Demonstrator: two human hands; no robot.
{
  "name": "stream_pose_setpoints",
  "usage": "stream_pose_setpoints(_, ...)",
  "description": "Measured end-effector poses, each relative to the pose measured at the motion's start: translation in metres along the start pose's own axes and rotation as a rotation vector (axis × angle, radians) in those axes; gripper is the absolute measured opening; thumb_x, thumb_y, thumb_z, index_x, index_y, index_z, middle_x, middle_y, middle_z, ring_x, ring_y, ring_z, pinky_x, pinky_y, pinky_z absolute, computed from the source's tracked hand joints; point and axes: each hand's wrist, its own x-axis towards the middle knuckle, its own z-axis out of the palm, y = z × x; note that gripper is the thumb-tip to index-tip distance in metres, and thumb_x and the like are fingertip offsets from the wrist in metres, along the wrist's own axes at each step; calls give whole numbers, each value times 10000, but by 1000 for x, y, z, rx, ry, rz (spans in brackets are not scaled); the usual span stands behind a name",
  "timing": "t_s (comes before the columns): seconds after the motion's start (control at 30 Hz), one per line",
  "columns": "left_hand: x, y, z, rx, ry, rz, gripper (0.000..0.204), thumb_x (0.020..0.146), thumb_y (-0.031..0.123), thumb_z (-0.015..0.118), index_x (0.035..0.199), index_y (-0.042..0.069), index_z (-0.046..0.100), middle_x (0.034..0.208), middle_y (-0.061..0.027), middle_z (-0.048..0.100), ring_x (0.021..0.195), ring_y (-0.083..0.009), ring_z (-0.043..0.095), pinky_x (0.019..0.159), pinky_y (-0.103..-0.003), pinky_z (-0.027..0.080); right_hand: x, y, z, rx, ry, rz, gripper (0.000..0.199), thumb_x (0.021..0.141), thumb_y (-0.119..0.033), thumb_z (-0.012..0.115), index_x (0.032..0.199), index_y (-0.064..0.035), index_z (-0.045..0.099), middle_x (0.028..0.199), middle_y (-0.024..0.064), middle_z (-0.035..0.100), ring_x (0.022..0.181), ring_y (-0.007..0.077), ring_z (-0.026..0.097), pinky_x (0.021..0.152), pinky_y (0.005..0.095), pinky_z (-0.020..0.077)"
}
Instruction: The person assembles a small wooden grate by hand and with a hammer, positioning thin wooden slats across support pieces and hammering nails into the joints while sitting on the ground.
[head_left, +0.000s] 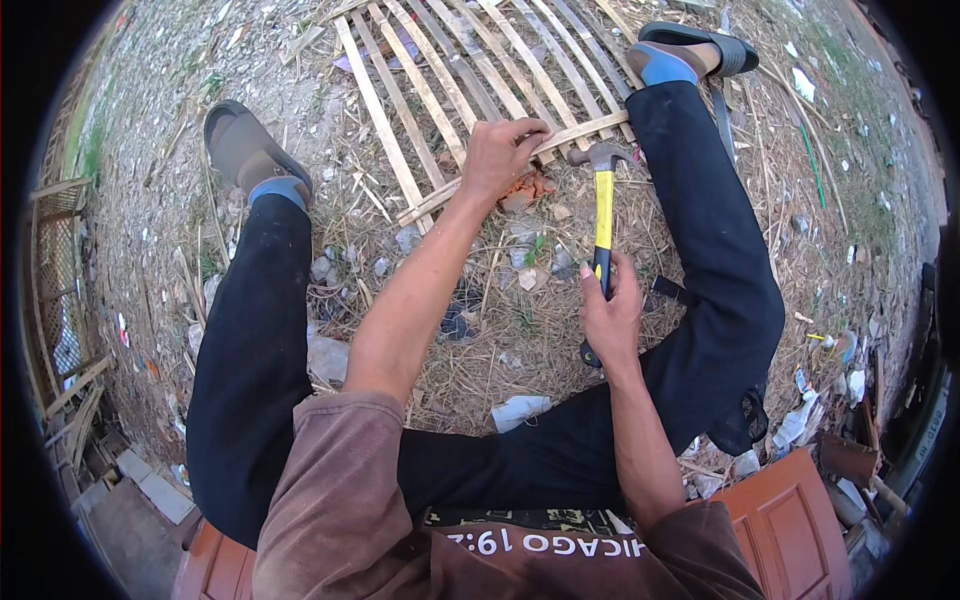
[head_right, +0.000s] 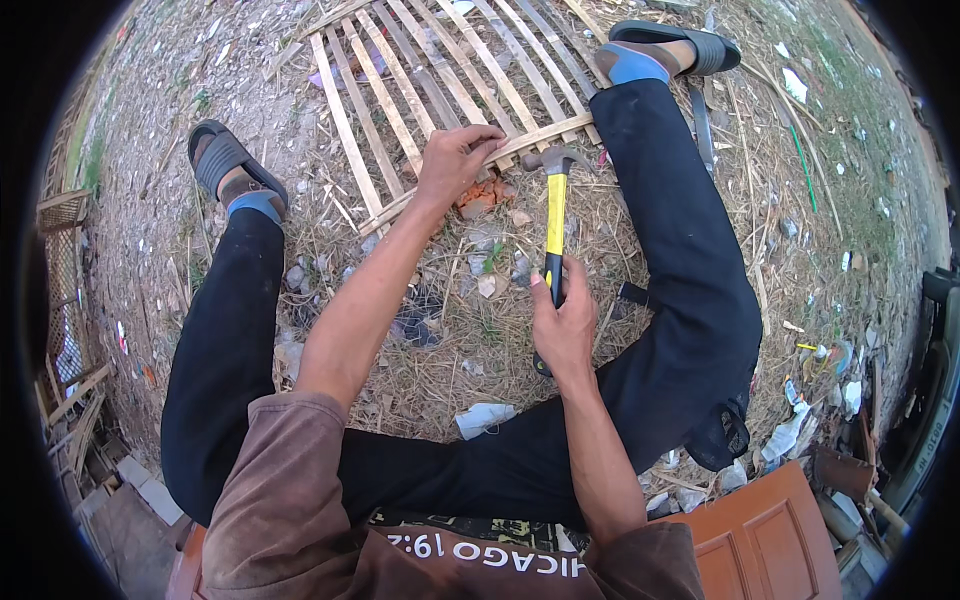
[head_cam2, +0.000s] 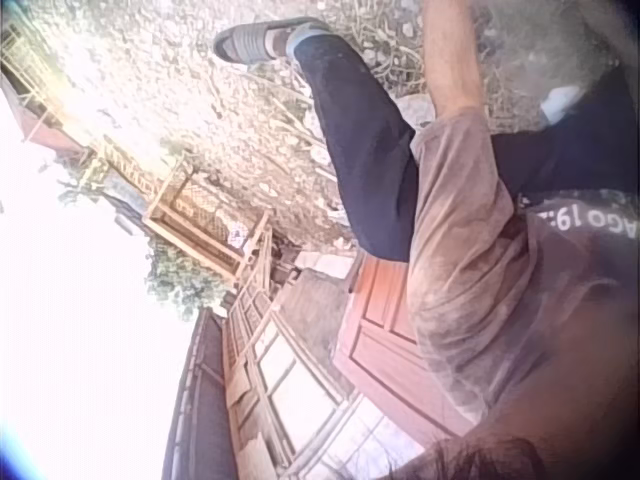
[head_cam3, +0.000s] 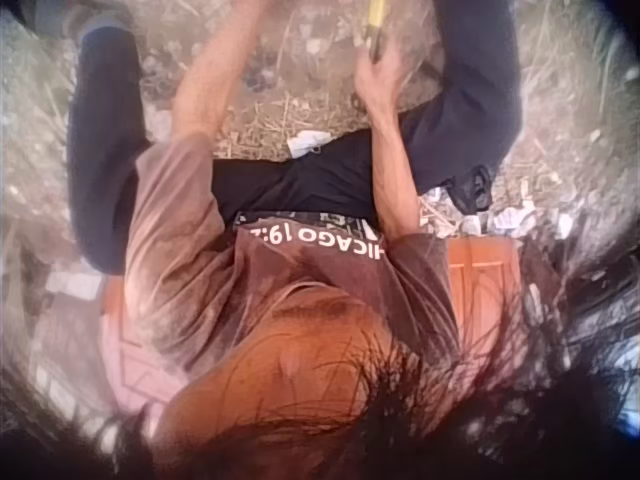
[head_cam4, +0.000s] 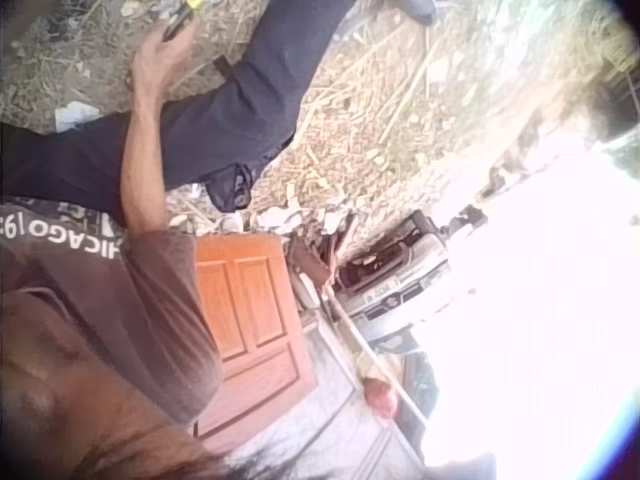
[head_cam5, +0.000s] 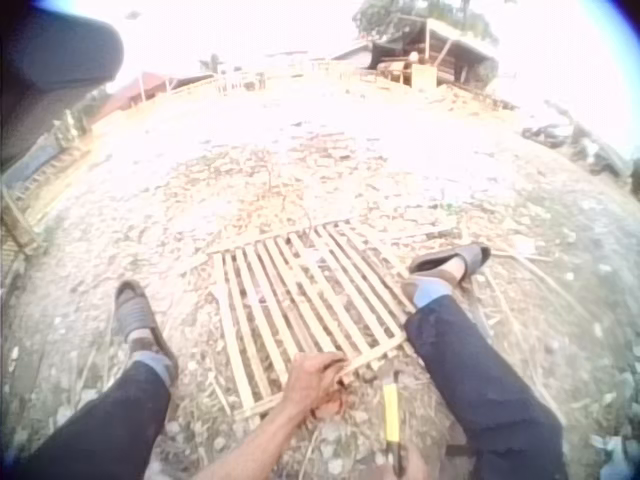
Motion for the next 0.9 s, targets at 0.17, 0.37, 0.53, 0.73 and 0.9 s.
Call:
stream_pose_setpoints(0.17,0,1,-1,-21,-25,-51,150,836,117,767,968,45,767,783,-124,738,678,-154,695,634,-297,525,0,4,1,26,15,-25,311,949,-125,629,1193,26,511,710,93,586,617,147,528,602,338,430)
stream_pose_setpoints(0.37,-1,3,-1,-1,-56,-77,153,848,126,759,976,42,762,807,-130,745,700,-167,714,646,-302,534,0,4,1,1,13,-11,326,947,-136,633,1205,26,517,721,99,596,633,153,541,615,343,440)
stream_pose_setpoints(0.53,-1,-3,2,-6,-28,-45,156,850,139,759,973,43,758,802,-132,743,704,-176,721,644,-306,539,0,7,1,1,13,-32,332,949,-142,634,1207,29,516,735,105,609,636,157,548,617,341,442)
stream_pose_setpoints(0.73,-2,-2,2,-45,-22,-40,145,852,147,760,957,46,758,836,-127,749,733,-190,729,658,-301,544,-1,6,1,5,12,-53,332,953,-150,632,1205,33,515,726,111,610,617,164,553,603,348,440)
stream_pose_setpoints(0.9,-3,6,1,16,-46,-48,309,862,172,757,1147,86,674,884,-97,759,771,-215,740,676,-325,556,7,-10,-4,-121,33,-155,343,953,-167,639,1209,28,520,696,137,597,564,215,570,560,375,434)
